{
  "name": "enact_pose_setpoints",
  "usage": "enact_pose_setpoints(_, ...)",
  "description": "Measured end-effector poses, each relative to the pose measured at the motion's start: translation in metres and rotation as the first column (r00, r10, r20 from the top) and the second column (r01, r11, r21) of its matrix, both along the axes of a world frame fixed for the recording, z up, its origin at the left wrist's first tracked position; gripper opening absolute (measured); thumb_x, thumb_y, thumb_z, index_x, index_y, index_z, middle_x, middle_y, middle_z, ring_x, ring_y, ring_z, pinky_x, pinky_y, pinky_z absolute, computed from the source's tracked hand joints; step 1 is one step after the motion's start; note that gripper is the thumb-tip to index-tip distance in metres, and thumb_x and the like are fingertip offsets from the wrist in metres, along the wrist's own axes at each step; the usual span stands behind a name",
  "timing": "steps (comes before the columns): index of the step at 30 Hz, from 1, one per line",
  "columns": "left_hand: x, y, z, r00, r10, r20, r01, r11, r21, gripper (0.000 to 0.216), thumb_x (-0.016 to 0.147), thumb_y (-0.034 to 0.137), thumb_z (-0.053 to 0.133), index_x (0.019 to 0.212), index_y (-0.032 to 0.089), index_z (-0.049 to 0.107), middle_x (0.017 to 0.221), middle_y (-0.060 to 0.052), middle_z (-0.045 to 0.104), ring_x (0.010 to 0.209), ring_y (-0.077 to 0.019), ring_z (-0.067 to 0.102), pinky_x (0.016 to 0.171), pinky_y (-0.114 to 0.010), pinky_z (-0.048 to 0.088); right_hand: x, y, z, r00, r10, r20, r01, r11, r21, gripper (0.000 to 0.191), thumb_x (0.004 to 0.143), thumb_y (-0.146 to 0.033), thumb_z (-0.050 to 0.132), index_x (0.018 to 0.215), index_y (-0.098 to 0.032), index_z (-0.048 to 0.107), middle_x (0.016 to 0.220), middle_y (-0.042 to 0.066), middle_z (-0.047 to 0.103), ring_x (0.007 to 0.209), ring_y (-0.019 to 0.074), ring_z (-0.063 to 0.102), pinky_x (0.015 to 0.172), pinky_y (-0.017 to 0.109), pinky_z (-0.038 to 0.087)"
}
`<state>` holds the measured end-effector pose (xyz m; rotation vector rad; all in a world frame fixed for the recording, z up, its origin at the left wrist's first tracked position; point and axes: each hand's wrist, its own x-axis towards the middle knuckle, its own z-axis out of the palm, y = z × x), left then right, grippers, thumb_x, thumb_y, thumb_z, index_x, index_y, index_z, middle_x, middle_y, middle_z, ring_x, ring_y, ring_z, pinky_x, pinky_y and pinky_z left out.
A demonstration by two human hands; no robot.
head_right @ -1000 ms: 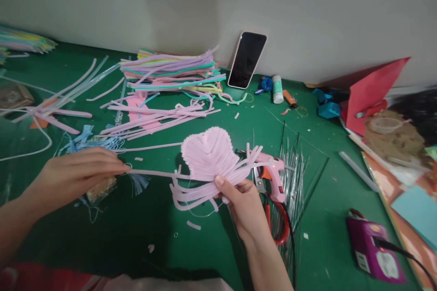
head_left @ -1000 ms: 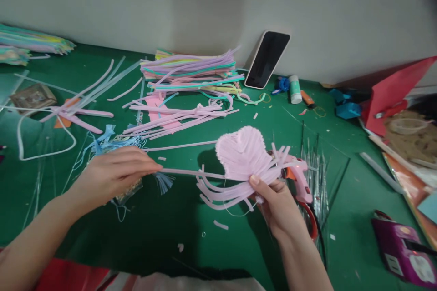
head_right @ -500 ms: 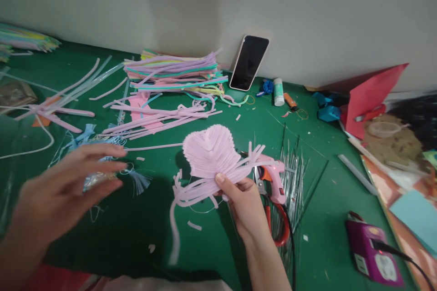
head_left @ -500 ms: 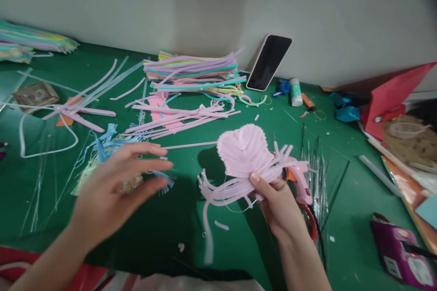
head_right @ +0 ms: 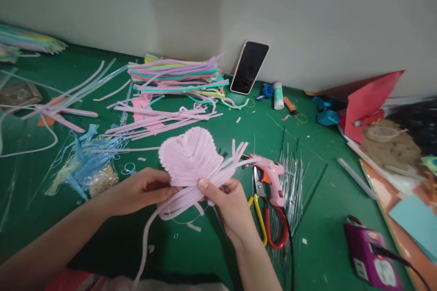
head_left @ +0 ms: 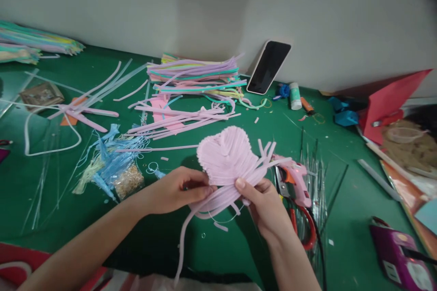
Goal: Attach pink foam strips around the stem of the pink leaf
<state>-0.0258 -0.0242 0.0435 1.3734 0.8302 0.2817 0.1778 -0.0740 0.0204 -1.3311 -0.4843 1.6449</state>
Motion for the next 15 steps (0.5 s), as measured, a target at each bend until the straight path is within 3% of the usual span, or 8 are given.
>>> enact_pose_setpoints(3,0.004,0.006,-0.009,0.997,0.026,0.077,-0.011,0.982,-0.186,0.02,0.085,0.033,0.06,0.079,0.014,0.065,0.071,0.001,0.062,0.064,-0.0099,0.055,0.058,-0.019,0.045,0.001,0.001,-0.002,1.0,0.02,0.007,-0.02,1.0,0.009,0.021,0.058,-0.036,0.086,0.063,-0.02,0.074,0.06,-0.001,0.069,0.053,0.0111,0.055,0.056,0.024,0.047)
enact_pose_setpoints(6,0.005,0.011,-0.014,0.987,0.017,0.157,0.021,0.972,-0.233,0.018,0.083,0.033,0.063,0.083,0.015,0.065,0.075,0.001,0.064,0.067,-0.0097,0.056,0.061,-0.019,0.045,0.002,0.001,-0.004,1.0,0.009,0.018,-0.009,1.0,0.025,0.02,0.061,-0.036,0.085,0.064,-0.02,0.074,0.056,-0.001,0.067,0.052,0.0106,0.054,0.055,0.023,0.045)
enact_pose_setpoints(10,0.0,0.018,-0.01,0.984,-0.051,0.169,0.076,0.986,-0.145,0.017,0.082,0.032,0.065,0.082,0.015,0.065,0.077,-0.001,0.064,0.067,-0.0102,0.056,0.06,-0.019,0.044,0.004,0.0,-0.006,1.0,0.007,0.01,-0.007,1.0,0.024,0.018,0.063,-0.036,0.084,0.067,-0.02,0.075,0.057,-0.001,0.066,0.054,0.0107,0.054,0.056,0.023,0.044)
enact_pose_setpoints(15,-0.003,0.021,0.002,0.978,-0.195,0.071,0.196,0.98,-0.008,0.012,0.08,0.026,0.067,0.08,0.015,0.064,0.071,0.001,0.062,0.06,-0.0076,0.05,0.055,-0.017,0.04,0.003,-0.001,-0.005,1.0,0.016,-0.003,-0.016,1.0,-0.002,0.02,0.062,-0.037,0.085,0.065,-0.02,0.075,0.056,-0.001,0.066,0.052,0.0097,0.053,0.055,0.022,0.043)
